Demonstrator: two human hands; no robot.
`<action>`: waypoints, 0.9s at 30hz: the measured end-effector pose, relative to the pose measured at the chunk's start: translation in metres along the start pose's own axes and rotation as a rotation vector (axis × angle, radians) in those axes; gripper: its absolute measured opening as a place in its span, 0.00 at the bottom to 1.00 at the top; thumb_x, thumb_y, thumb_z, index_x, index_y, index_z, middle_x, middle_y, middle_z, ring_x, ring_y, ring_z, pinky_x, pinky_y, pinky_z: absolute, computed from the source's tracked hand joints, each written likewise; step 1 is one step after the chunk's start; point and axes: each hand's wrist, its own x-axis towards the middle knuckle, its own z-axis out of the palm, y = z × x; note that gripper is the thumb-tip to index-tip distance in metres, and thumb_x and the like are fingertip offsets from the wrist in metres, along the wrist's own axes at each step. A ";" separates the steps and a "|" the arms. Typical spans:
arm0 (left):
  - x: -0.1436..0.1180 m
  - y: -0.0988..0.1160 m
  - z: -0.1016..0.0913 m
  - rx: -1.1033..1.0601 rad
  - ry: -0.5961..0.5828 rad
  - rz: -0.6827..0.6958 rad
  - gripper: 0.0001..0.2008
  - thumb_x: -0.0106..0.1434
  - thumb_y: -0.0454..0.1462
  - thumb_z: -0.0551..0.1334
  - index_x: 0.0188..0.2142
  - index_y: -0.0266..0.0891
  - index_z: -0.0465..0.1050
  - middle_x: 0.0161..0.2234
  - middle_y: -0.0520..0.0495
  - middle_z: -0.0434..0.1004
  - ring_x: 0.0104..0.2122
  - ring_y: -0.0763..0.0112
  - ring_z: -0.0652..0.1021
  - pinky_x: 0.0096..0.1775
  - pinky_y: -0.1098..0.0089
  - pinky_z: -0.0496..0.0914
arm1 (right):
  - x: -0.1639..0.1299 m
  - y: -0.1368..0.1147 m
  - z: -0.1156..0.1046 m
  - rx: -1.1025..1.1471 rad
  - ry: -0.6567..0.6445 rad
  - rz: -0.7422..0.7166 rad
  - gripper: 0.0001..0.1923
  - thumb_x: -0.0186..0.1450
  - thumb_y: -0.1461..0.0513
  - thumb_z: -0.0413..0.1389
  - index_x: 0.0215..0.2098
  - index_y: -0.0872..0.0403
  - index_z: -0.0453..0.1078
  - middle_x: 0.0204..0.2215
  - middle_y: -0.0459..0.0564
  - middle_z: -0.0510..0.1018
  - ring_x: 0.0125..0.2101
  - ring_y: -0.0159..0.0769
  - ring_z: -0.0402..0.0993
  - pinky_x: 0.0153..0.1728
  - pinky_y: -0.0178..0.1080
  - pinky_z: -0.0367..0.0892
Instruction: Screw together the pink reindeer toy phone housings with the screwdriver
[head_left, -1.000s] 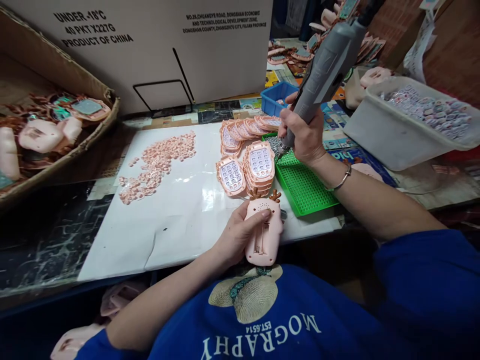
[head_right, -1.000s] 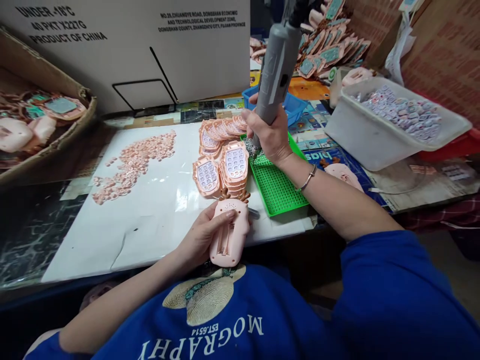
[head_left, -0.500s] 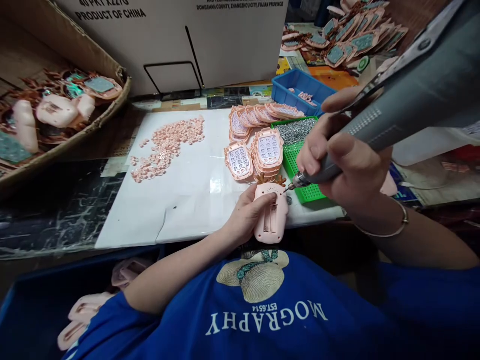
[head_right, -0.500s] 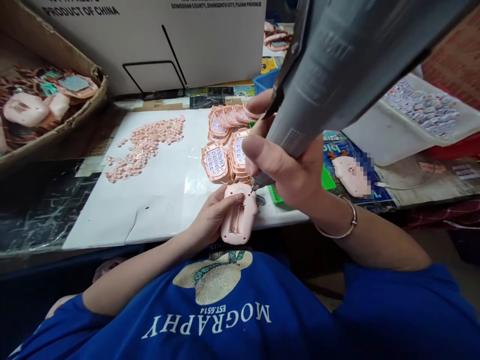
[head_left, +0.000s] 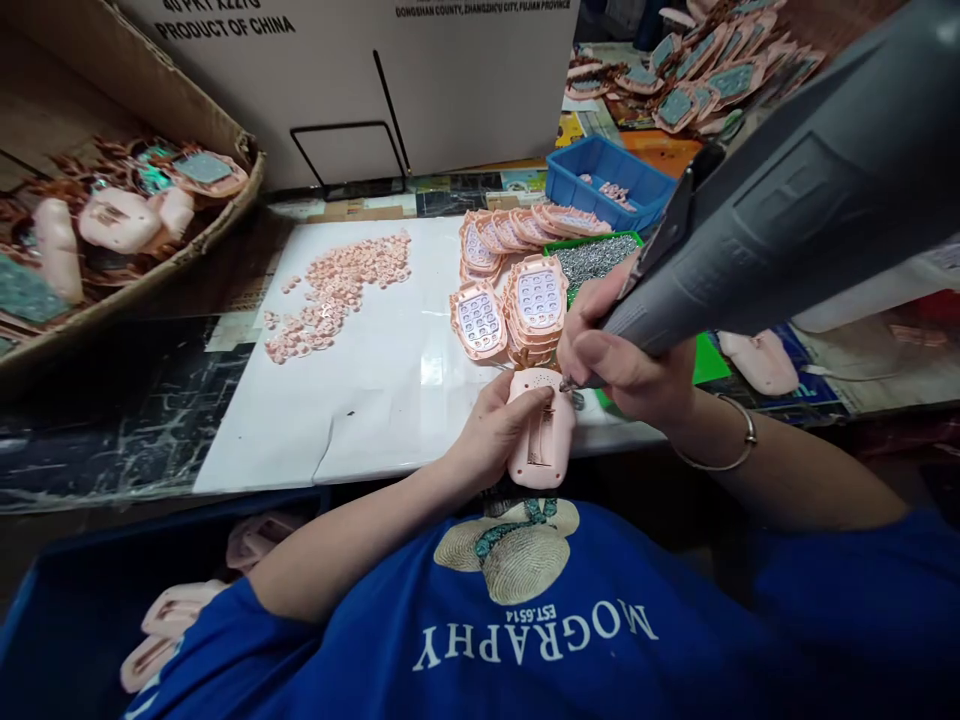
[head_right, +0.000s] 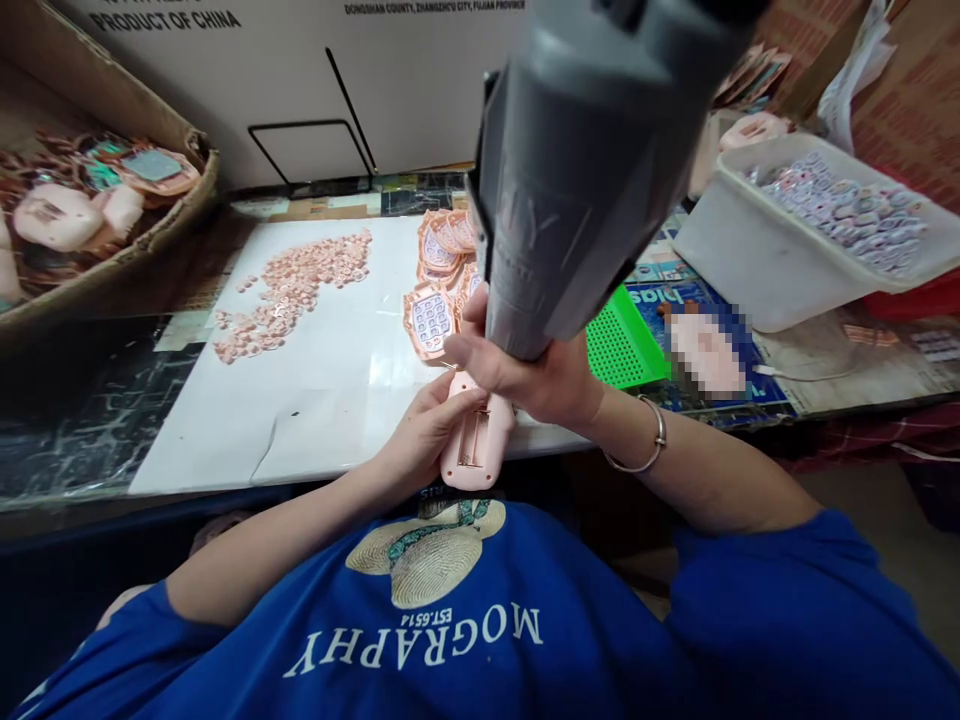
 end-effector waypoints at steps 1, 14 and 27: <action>0.000 0.000 0.000 -0.001 0.000 -0.006 0.19 0.53 0.41 0.74 0.42 0.37 0.73 0.35 0.49 0.81 0.32 0.70 0.78 0.38 0.70 0.71 | 0.001 -0.002 0.000 0.043 0.023 -0.020 0.21 0.58 0.45 0.67 0.37 0.47 0.69 0.24 0.41 0.71 0.21 0.35 0.71 0.22 0.40 0.71; -0.002 0.009 -0.006 0.002 -0.128 -0.131 0.21 0.54 0.37 0.72 0.45 0.39 0.69 0.36 0.49 0.80 0.31 0.69 0.79 0.37 0.69 0.73 | 0.091 0.027 -0.060 -0.197 0.401 -0.236 0.25 0.55 0.40 0.67 0.39 0.41 0.64 0.19 0.37 0.65 0.20 0.34 0.61 0.26 0.42 0.62; -0.002 0.012 -0.007 -0.033 -0.141 -0.181 0.22 0.54 0.35 0.73 0.47 0.38 0.71 0.38 0.49 0.80 0.34 0.72 0.79 0.40 0.71 0.73 | 0.104 0.068 -0.062 -0.073 0.397 -0.203 0.20 0.55 0.44 0.68 0.36 0.40 0.66 0.18 0.35 0.66 0.17 0.35 0.61 0.24 0.43 0.60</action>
